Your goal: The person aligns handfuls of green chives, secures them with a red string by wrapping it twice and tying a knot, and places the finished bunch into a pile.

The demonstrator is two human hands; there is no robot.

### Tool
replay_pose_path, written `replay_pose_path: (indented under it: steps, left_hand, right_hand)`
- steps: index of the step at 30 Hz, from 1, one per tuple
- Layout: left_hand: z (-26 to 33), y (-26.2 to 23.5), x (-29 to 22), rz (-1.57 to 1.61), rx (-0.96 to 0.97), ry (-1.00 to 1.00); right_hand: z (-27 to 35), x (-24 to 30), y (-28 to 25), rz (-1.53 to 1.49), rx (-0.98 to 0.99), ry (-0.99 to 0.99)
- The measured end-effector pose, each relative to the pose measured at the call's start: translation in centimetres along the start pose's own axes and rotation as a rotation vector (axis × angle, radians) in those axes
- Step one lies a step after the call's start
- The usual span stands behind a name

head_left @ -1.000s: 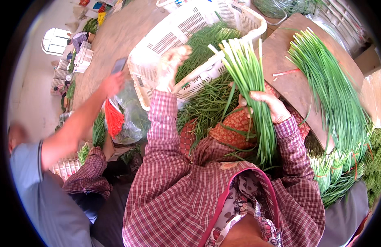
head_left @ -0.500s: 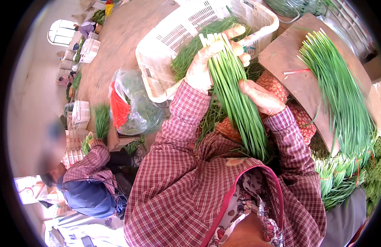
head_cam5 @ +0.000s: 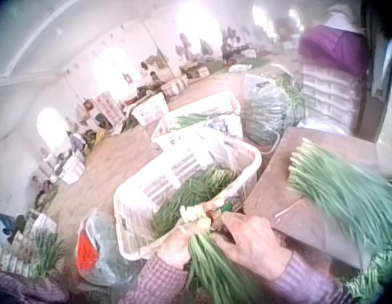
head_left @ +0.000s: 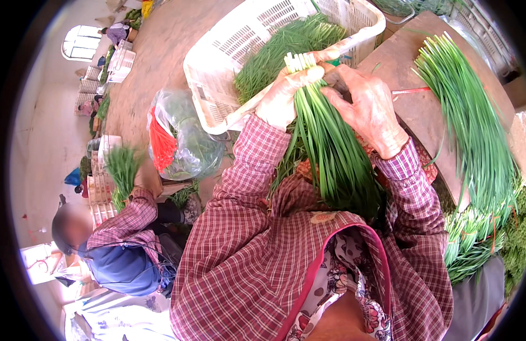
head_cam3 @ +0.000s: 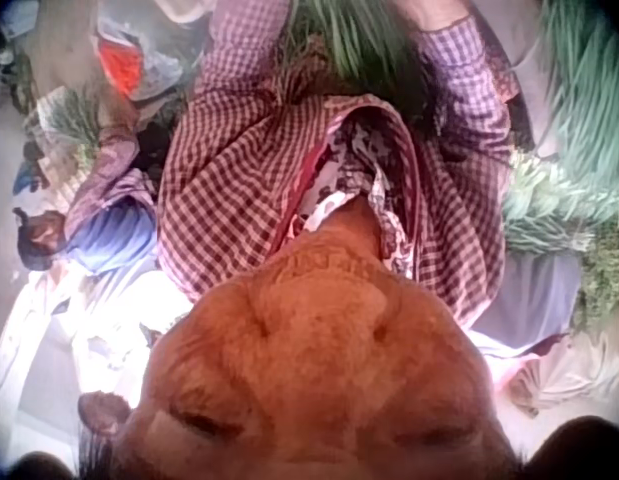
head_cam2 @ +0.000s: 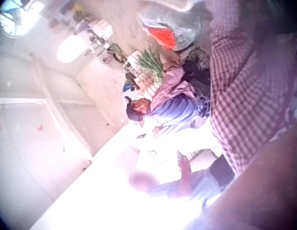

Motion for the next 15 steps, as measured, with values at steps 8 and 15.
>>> replay_pose_path:
  steps: [8, 15]
  left_hand:
    - [0.9, -1.5, -0.9, 0.007, 0.053, -0.131]
    - [3.3, -5.1, -14.3, -0.009, -0.207, 0.517]
  right_hand:
    - [-2.6, -3.0, -3.0, 0.403, -0.111, -0.206]
    - [-1.7, -2.6, -2.5, -0.049, 0.053, -0.174]
Point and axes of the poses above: each hand's wrist, its own z-axis away from the middle knuckle, its own y-axis out of the palm, x = y × z, the point moved 1 cm from there along -z, towards the middle knuckle, and after that the axes turned 9 degrees about -y, right-handed, at the moved point
